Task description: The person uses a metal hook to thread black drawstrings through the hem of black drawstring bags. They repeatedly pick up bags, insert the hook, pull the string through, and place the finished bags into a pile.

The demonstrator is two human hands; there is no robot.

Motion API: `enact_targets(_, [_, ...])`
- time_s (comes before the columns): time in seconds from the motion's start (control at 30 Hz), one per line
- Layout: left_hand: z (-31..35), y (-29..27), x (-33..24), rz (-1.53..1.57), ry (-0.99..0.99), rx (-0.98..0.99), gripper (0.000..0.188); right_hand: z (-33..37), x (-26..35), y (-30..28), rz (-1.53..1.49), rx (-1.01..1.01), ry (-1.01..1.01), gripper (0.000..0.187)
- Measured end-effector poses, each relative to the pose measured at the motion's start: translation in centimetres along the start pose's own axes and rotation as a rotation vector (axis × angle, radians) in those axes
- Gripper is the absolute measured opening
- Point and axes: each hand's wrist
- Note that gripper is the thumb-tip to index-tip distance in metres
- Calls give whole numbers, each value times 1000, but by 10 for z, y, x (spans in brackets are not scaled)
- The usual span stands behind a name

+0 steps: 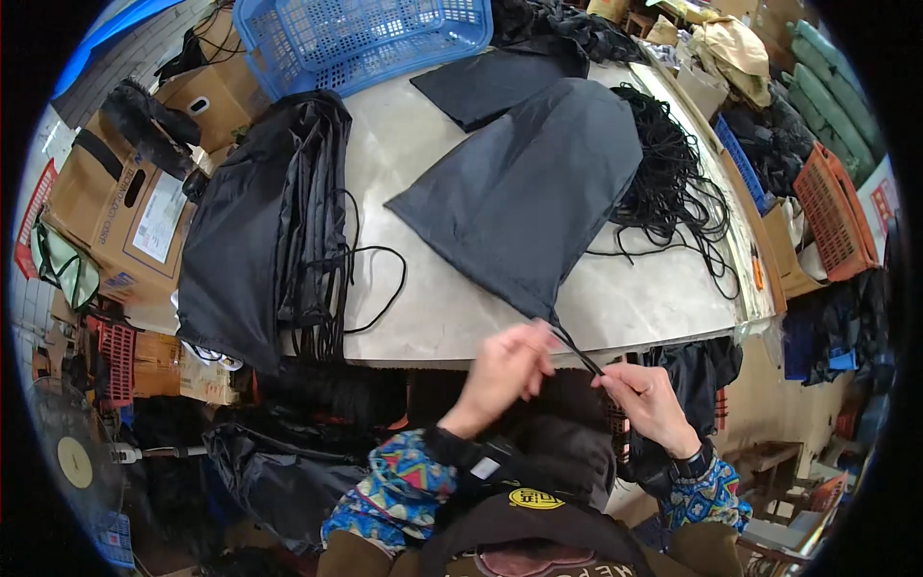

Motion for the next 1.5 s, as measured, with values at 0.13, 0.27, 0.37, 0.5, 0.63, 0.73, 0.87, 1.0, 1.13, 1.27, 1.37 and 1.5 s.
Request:
enact_targets(0.13, [-29,-32,-16,178,149,-309,43,15,-8,-7,-102,72,69,12])
enact_targets(0.27, [-24,-9,-5,119,129,-193,42,15,-13,3,-329,5,156,15])
enact_targets(0.37, [-19,-9,0,101,126,-191,44,13,-14,3,-624,7,326,18])
enact_targets(0.5, [-19,-26,1,21,158,-105,42,16,-20,11,-453,-19,242,19])
enact_targets(0.63, [-30,-33,-21,180,206,-252,39,23,-16,-5,-630,118,413,18])
enact_targets(0.73, [-33,-45,-18,210,261,-248,39,25,-22,-22,-946,210,575,18])
enact_targets(0.87, [-36,-39,-5,90,281,-203,39,16,-21,-19,-1087,166,522,18])
enact_targets(1.0, [-29,-51,-7,184,198,-218,32,21,-27,-7,-406,-5,164,16])
enact_targets(1.13, [-38,-83,-5,446,198,-277,27,29,-24,-17,-274,165,232,17])
enact_targets(1.27, [-46,-93,-14,533,276,-319,29,41,-27,-32,-679,151,484,20])
enact_targets(1.37, [-41,-76,-23,447,359,-268,32,40,-38,-46,-976,72,657,20])
enact_targets(1.5, [-39,-72,-21,224,469,-215,38,37,-52,-62,-1032,29,582,17])
Point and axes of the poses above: each hand's wrist, its own z-axis away from the middle knuckle, its own y-axis out of the palm, x = y × z, and after that the axes turned 5 degrees about -x, right-handed
